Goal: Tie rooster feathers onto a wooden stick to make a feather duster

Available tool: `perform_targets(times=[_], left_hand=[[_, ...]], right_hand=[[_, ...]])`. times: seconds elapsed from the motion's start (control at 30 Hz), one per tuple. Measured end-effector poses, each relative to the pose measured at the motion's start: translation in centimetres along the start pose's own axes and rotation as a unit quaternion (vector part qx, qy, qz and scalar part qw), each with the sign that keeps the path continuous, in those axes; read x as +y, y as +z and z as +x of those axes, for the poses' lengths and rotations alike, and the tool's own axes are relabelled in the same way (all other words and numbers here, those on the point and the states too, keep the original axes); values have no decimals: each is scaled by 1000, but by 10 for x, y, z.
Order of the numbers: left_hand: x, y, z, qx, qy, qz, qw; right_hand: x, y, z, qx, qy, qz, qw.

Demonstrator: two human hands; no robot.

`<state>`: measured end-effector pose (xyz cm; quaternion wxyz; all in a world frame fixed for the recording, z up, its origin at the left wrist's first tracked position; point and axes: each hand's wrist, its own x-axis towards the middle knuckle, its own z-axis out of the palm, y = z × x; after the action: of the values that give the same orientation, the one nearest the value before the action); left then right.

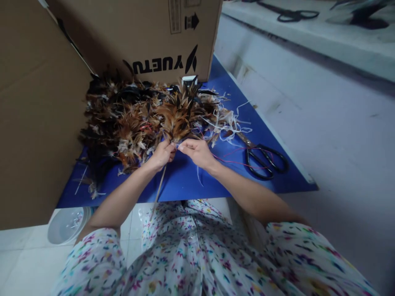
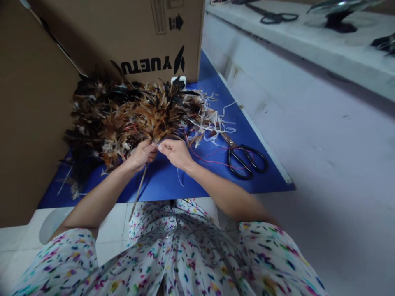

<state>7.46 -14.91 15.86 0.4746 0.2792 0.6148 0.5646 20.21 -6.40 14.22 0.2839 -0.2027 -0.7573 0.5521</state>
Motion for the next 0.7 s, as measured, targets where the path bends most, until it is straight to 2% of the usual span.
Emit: perform_targets(times=[0.13,0.37,0.5,0.7], left_hand=[[-3,2,4,-1,-18,-9,1000],[7,-1,-2,-20,-80,-100,992],[9,-2,-4,-9,-60,-129,990],[3,-4,-7,-44,-18,-125,991]], right_hand=[[5,-2,2,6,17,3,1000],[11,-3,5,8,21,16,1000],[12,-2,4,-2,27,23,999],[8,-4,3,2,22,28,999]])
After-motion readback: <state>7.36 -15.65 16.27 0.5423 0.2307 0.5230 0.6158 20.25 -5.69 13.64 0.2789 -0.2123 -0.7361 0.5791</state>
